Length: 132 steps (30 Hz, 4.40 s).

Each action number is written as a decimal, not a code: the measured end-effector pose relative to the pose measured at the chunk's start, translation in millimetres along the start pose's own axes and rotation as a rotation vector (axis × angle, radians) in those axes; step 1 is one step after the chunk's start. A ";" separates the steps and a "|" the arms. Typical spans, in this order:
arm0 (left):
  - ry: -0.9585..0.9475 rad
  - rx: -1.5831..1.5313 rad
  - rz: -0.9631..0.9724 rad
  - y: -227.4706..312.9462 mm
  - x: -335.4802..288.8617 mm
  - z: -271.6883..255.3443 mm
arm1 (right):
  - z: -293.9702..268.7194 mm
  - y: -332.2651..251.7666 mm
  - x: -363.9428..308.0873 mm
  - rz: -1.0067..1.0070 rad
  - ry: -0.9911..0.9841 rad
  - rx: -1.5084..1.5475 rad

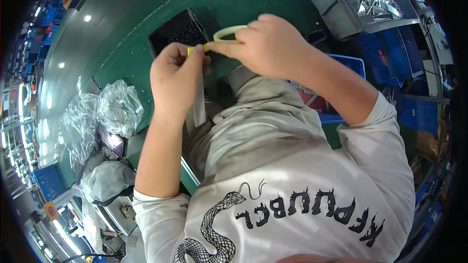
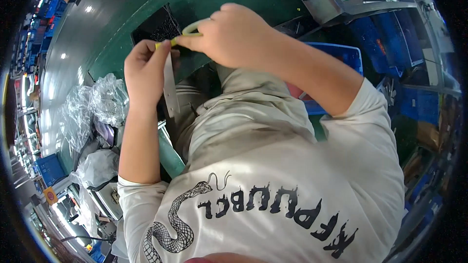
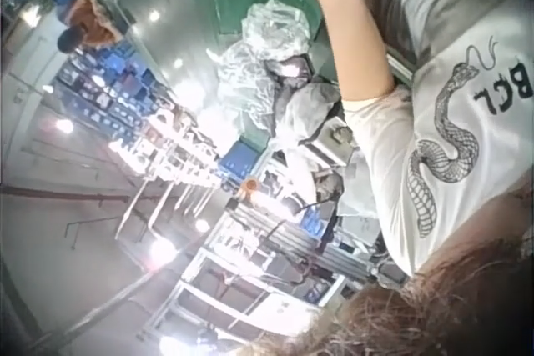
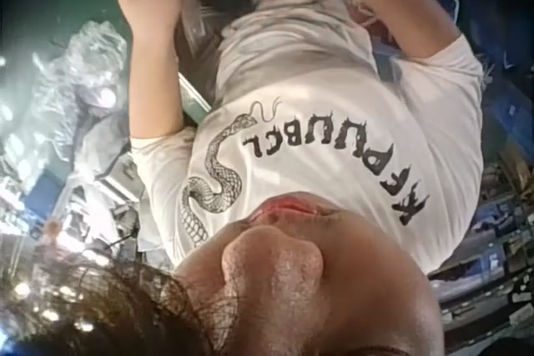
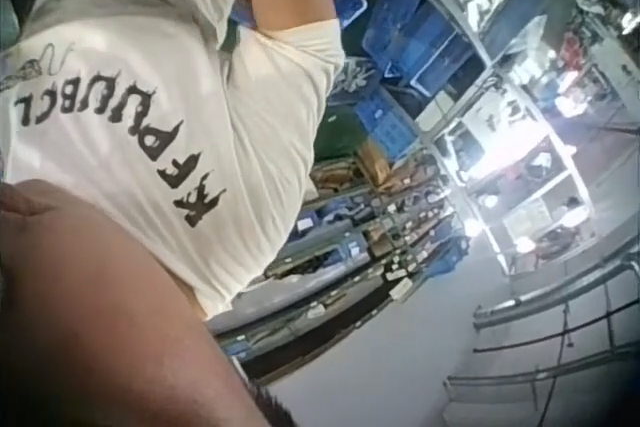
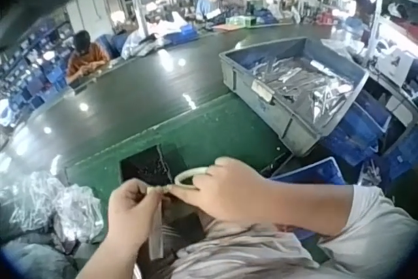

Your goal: Apply yellow adhesive tape to small rectangular electronic components at a factory workbench.

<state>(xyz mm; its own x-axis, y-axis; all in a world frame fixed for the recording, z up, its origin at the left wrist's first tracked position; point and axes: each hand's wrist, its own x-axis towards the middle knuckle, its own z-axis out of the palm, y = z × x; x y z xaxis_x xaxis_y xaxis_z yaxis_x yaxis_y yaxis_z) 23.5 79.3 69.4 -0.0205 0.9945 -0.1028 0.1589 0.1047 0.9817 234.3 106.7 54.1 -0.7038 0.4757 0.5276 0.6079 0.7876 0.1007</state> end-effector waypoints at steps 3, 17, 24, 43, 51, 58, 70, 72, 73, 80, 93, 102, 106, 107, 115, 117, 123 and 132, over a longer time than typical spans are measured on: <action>0.038 0.049 -0.001 16.4 21.6 2.9 | 8.1 17.0 14.4 -0.010 0.062 -0.070; 0.161 0.189 0.009 11.6 59.8 2.4 | 25.1 38.6 32.8 0.097 -0.200 -0.122; 0.156 0.140 -0.007 5.4 63.4 1.4 | 36.0 42.5 32.1 0.082 -0.165 -0.096; 0.188 0.266 0.012 -14.8 77.5 -1.6 | 47.5 37.2 32.3 0.101 -0.241 0.005; 0.136 0.287 -0.097 -9.9 75.8 -1.7 | 53.7 34.7 22.0 0.134 -0.224 0.038; 0.165 0.270 -0.094 -14.5 85.4 -5.7 | 60.9 35.4 24.1 0.174 -0.129 0.078; 0.289 -0.175 0.042 4.0 0.2 -11.7 | 39.3 12.9 -28.8 0.226 -0.169 0.091; 0.240 -0.216 0.078 -3.9 -11.4 -11.8 | 25.2 0.4 -37.6 0.249 -0.142 0.173; 0.190 -0.260 0.112 -9.6 -17.7 -12.7 | 15.8 -6.8 -41.1 0.272 -0.118 0.254; -0.168 -0.227 0.398 -10.3 -45.6 30.1 | -21.6 -49.6 -57.0 0.407 -0.271 1.033; -0.446 -0.031 0.518 -31.4 -59.5 45.4 | -65.2 13.5 -169.8 0.413 -0.264 0.566; -0.180 -0.085 0.270 -66.7 -66.0 0.3 | -162.6 96.8 -126.8 0.821 0.025 0.087; -0.205 -0.007 0.295 -76.1 -64.1 -7.1 | -130.4 180.6 -122.3 0.992 -0.419 -0.174; -0.203 -0.002 0.290 -78.9 -64.5 -9.6 | -123.0 193.0 -115.6 1.058 -0.594 -0.187; -0.255 0.171 0.313 -77.4 -62.4 -16.0 | -94.6 241.5 -124.9 0.668 -0.714 -0.358; -0.242 0.180 0.331 -78.7 -62.0 -14.9 | -96.0 238.5 -121.7 0.679 -0.690 -0.325; -0.279 0.218 0.348 -76.7 -65.0 -11.8 | -129.0 231.8 -115.1 0.966 -0.877 0.006; -0.305 0.275 0.325 -61.4 -71.7 -10.5 | -208.4 193.4 -74.0 0.870 0.062 0.275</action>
<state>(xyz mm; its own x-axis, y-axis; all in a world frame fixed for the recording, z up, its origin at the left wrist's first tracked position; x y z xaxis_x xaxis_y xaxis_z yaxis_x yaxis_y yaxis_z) 4.8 1.5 18.2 0.3552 0.9273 0.1183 0.3629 -0.2535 0.8967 480.6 142.2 210.3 -0.0126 0.9294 0.3690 0.7999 0.2308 -0.5539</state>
